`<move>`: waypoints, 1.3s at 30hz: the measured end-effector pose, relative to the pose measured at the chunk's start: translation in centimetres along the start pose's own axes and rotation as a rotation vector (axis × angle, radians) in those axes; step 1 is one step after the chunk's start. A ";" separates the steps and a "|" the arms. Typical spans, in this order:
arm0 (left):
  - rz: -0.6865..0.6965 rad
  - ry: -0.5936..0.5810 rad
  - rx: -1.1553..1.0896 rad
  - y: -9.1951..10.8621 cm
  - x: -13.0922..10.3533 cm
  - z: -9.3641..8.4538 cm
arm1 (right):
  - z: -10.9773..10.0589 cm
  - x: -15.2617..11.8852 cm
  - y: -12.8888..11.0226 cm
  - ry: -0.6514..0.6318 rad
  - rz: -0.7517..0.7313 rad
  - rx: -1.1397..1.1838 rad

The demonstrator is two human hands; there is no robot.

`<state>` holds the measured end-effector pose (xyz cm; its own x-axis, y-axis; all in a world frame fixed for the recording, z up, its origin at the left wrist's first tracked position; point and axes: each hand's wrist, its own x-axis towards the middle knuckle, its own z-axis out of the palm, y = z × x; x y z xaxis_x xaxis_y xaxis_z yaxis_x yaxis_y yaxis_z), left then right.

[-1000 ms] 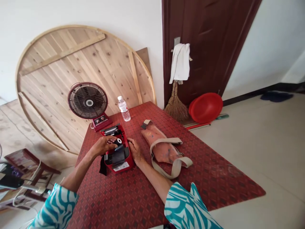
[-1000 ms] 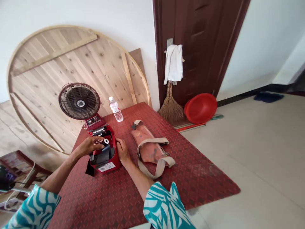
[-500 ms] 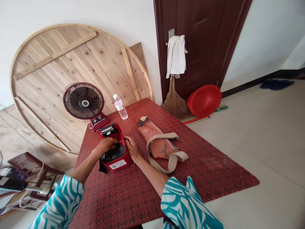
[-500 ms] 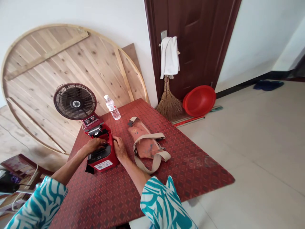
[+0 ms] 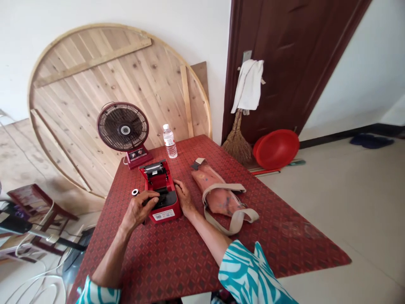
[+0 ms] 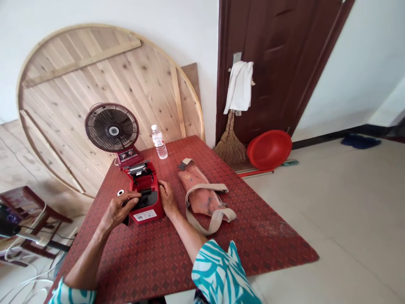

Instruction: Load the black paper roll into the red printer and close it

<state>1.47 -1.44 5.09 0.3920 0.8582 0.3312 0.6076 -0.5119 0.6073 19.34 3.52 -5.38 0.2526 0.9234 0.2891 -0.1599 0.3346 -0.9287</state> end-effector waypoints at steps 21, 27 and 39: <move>0.441 0.344 0.369 -0.7 -3.0 3.2 | 2.7 5.3 -7.6 -0.115 -0.191 -0.166; 0.434 0.341 0.354 -0.8 -3.2 3.2 | -0.2 0.2 -6.6 -0.196 -0.258 -0.236; 0.207 0.358 0.398 -2.6 -3.1 1.9 | -1.3 -1.5 -4.8 -0.256 -0.411 -0.300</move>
<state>0.01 -2.89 1.08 0.3143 0.6620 0.6804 0.7835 -0.5856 0.2078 20.94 0.26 -1.64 -0.0087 0.7574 0.6529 0.1904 0.6423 -0.7425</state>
